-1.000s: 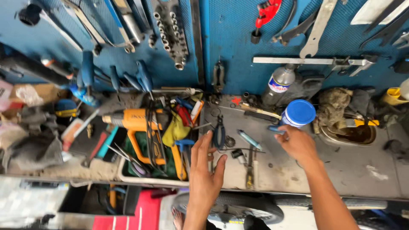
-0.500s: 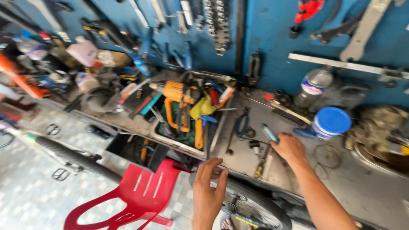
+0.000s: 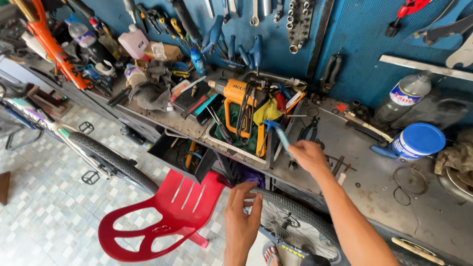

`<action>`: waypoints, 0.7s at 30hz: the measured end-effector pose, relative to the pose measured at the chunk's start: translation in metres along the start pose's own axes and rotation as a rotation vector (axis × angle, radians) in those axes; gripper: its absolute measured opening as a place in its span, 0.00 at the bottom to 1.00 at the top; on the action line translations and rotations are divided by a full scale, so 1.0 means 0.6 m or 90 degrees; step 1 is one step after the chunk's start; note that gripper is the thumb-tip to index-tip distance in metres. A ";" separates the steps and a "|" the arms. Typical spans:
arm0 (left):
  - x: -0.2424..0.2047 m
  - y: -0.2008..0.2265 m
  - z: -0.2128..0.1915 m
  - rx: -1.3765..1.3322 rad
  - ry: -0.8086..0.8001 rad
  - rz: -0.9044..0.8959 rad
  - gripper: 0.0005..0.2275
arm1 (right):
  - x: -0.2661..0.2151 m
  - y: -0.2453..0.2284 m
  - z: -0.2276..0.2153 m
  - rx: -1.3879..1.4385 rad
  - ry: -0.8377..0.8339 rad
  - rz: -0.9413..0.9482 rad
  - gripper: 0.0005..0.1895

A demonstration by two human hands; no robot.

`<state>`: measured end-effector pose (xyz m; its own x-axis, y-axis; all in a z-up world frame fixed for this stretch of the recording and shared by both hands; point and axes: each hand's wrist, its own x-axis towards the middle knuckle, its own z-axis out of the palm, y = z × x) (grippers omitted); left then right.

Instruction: The person cleans and lubricates small mechanical components at a workbench, using a brush and a cleaning solution in a metal tray, and handles various bike parts including a wheel and internal drivetrain elements.

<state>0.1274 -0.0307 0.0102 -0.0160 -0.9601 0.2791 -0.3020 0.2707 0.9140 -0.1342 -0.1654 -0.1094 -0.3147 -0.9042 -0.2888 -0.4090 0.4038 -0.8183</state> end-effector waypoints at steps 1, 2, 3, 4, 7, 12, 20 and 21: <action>-0.001 -0.001 -0.003 -0.004 0.000 -0.007 0.10 | 0.000 -0.024 0.022 -0.013 0.002 0.011 0.19; 0.001 0.000 -0.005 -0.010 -0.001 -0.008 0.10 | 0.003 -0.048 0.038 -0.026 0.008 0.018 0.19; 0.000 0.002 -0.006 0.006 -0.002 -0.035 0.10 | 0.007 -0.070 0.056 -0.034 0.020 0.002 0.21; -0.001 0.005 -0.007 0.022 -0.006 -0.061 0.10 | 0.010 -0.089 0.072 -0.040 0.035 -0.012 0.23; -0.005 0.013 0.000 0.052 -0.013 -0.067 0.11 | 0.026 -0.127 0.104 -0.130 0.058 0.043 0.27; -0.003 0.023 0.021 0.051 -0.019 -0.073 0.12 | 0.005 -0.084 0.064 -0.037 0.135 -0.105 0.35; 0.004 -0.002 0.150 0.060 -0.045 -0.073 0.11 | -0.062 0.156 -0.174 -0.155 0.151 -0.050 0.17; 0.012 -0.008 0.183 0.070 -0.070 -0.028 0.11 | -0.056 0.169 -0.191 -0.183 0.152 -0.049 0.17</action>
<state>0.0242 -0.0467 -0.0242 -0.1031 -0.9743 0.2005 -0.4074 0.2252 0.8850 -0.2633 -0.0781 -0.1254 -0.4507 -0.8890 -0.0809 -0.6518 0.3897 -0.6506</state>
